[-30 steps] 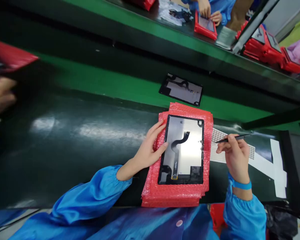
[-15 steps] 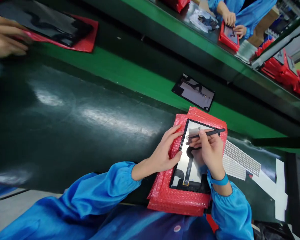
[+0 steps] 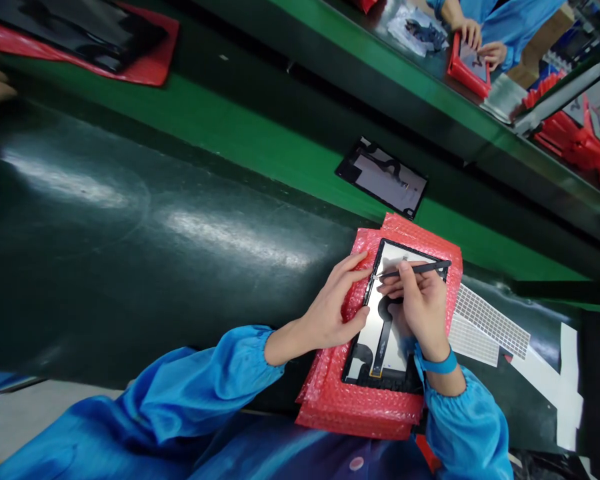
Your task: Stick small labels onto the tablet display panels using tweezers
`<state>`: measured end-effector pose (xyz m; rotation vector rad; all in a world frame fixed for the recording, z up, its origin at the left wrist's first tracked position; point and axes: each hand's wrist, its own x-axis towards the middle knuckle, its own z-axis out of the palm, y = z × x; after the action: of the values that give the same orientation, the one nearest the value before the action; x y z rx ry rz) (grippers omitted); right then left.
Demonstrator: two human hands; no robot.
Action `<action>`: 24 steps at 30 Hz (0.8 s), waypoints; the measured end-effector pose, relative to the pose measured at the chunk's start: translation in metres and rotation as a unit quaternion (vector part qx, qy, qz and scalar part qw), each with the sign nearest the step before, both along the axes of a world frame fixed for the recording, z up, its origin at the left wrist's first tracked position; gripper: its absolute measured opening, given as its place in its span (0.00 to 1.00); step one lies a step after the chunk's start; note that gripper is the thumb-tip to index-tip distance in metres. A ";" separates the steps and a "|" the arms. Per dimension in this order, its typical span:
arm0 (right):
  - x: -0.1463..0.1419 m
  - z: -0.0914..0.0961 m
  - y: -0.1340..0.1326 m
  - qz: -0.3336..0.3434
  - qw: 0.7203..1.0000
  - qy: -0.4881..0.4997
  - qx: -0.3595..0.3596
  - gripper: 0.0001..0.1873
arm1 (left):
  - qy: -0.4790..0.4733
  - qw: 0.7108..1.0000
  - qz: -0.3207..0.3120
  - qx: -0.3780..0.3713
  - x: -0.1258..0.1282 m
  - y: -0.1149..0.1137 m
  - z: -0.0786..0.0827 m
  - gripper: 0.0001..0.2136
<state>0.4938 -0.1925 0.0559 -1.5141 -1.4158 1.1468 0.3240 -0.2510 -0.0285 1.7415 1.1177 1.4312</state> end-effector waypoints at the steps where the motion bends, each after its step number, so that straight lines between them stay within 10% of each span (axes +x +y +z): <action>1: 0.000 0.000 0.000 0.000 1.000 -0.003 -0.001 0.21 | 0.000 1.000 -0.001 -0.002 0.000 0.000 0.000 0.32; 24: 0.000 0.000 0.000 -0.011 1.000 0.003 0.002 0.22 | 0.006 1.000 -0.002 -0.001 -0.001 0.000 0.000 0.33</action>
<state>0.4939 -0.1929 0.0564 -1.5181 -1.3937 1.1341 0.3227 -0.2506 -0.0287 1.7526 1.1223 1.4183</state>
